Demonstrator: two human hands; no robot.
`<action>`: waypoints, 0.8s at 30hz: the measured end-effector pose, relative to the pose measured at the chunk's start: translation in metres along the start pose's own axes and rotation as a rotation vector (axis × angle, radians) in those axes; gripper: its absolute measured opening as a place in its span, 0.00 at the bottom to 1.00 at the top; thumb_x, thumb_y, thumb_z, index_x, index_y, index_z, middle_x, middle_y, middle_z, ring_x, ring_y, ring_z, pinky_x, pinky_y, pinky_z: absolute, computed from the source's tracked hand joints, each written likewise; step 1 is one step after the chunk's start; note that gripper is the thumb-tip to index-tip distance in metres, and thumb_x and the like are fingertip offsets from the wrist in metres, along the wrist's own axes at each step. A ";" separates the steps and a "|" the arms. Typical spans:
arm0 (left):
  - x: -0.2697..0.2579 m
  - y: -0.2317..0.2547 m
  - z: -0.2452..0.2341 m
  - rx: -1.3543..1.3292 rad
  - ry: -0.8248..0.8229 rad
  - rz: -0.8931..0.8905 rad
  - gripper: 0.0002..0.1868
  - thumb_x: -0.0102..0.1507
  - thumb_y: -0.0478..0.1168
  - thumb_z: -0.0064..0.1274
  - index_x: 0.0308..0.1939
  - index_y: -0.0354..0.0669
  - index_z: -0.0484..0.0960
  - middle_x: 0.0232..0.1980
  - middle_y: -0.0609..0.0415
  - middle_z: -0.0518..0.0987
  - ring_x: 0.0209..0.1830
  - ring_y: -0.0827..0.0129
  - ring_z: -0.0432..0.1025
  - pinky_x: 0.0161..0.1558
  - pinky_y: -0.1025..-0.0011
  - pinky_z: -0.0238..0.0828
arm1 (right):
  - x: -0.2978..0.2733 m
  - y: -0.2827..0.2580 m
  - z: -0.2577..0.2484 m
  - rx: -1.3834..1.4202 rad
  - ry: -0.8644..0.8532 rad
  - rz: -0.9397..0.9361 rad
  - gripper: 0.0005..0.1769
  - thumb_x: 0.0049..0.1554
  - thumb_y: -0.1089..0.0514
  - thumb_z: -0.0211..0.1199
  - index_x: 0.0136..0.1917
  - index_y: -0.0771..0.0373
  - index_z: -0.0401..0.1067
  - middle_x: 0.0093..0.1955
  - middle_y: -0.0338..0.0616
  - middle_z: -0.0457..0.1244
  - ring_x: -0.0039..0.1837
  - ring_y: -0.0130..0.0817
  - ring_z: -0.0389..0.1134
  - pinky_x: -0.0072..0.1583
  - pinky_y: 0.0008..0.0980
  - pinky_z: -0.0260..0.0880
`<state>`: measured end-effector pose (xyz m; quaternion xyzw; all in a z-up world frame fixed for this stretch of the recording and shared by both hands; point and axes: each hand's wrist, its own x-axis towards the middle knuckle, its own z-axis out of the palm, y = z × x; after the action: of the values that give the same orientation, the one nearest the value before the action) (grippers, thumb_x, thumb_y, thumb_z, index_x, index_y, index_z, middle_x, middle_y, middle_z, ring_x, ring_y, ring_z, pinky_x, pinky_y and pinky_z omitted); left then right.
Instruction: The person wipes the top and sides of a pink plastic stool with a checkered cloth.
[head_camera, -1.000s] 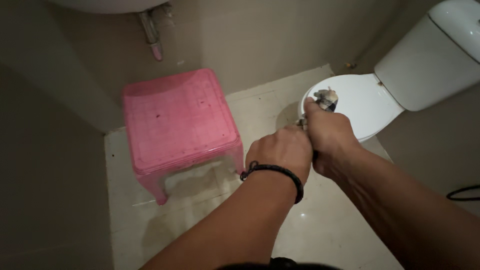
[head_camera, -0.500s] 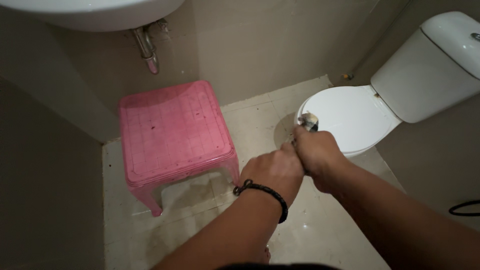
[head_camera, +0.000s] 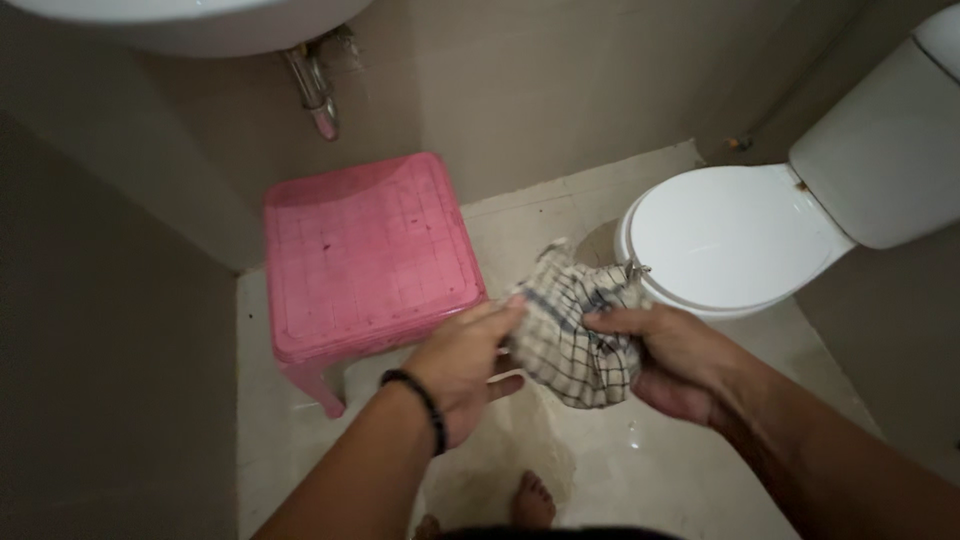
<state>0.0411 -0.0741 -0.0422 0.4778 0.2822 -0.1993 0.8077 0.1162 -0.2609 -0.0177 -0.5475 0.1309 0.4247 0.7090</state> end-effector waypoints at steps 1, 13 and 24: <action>-0.001 0.000 -0.006 -0.071 0.028 -0.004 0.15 0.68 0.50 0.45 0.55 0.50 0.76 0.48 0.60 0.80 0.46 0.71 0.73 0.53 0.64 0.69 | 0.002 0.000 -0.003 0.035 0.000 0.010 0.23 0.55 0.65 0.54 0.65 0.69 0.66 0.60 0.53 0.69 0.59 0.43 0.72 0.62 0.40 0.75; -0.001 0.006 -0.001 -0.131 0.224 -0.010 0.10 0.65 0.45 0.52 0.47 0.48 0.78 0.43 0.59 0.78 0.41 0.71 0.71 0.48 0.65 0.66 | 0.026 -0.015 -0.033 -0.055 -0.126 0.025 0.26 0.54 0.70 0.51 0.67 0.70 0.64 0.64 0.54 0.66 0.64 0.42 0.69 0.66 0.41 0.70; 0.003 0.011 -0.015 0.009 0.294 -0.070 0.09 0.63 0.44 0.53 0.44 0.47 0.80 0.41 0.60 0.80 0.40 0.71 0.71 0.47 0.67 0.68 | 0.046 -0.015 -0.022 -0.189 -0.099 0.165 0.23 0.52 0.69 0.50 0.61 0.73 0.68 0.58 0.52 0.68 0.54 0.39 0.71 0.58 0.43 0.72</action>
<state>0.0457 -0.0554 -0.0424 0.4956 0.4131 -0.1565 0.7478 0.1615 -0.2597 -0.0460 -0.5775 0.0998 0.5186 0.6226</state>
